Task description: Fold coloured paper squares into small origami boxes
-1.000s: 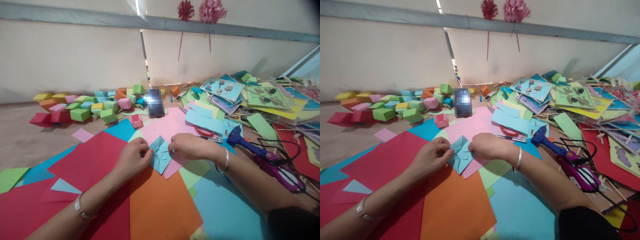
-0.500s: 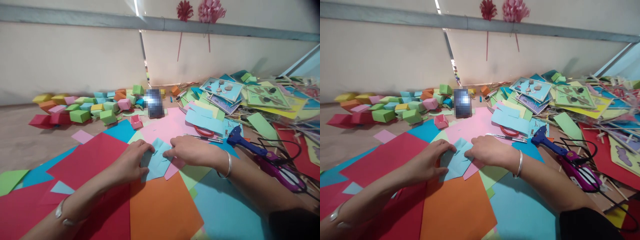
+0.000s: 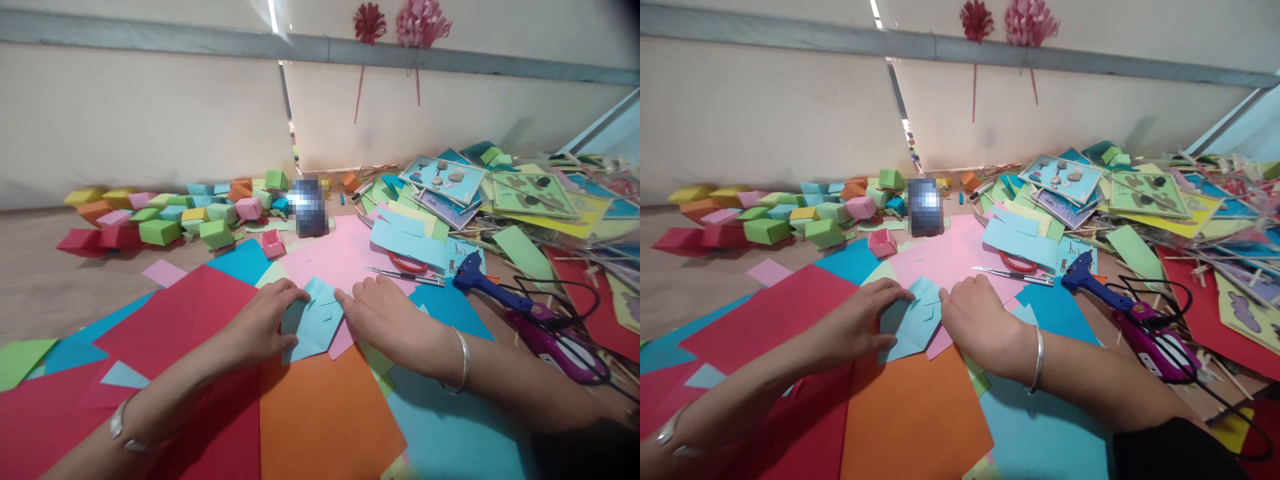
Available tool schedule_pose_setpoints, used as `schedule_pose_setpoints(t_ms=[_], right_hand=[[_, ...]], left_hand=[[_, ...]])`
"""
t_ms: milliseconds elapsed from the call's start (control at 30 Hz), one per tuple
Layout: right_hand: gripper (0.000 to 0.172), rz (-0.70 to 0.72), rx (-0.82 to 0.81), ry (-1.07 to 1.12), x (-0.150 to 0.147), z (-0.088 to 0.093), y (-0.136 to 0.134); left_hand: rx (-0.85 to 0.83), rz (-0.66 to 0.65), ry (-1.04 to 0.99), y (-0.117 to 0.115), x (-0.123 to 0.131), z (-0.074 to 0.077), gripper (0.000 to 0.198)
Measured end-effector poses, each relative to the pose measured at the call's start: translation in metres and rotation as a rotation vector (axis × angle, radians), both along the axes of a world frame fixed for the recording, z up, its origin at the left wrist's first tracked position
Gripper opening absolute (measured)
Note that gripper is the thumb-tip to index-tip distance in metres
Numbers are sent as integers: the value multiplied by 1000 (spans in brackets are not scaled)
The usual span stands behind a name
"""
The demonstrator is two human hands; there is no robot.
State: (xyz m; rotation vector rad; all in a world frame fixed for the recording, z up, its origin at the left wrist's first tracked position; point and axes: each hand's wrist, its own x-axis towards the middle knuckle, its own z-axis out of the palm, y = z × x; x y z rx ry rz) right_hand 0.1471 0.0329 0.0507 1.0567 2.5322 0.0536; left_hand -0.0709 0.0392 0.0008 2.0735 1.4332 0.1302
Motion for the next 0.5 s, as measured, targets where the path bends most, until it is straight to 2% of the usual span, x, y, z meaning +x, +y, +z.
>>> schedule_pose_setpoints(t_ms=[133,233,367,433,500], right_hand=[[25,102,-126,46,1,1,0],[34,128,-145,67,2,-6,1],[55,46,-99,22,2,-19,3],[63,-17,-69,-12,0,-20,3],[64,-34,-74,-23,-2,-16,2]], left_hand=[[30,-15,-14,0,-1,0,52],[28,-20,-14,0,-1,0,52],[27,-21,-11,0,-1,0,51],[28,-21,-12,0,-1,0,51],[22,-15,-12,0,-2,0,51]])
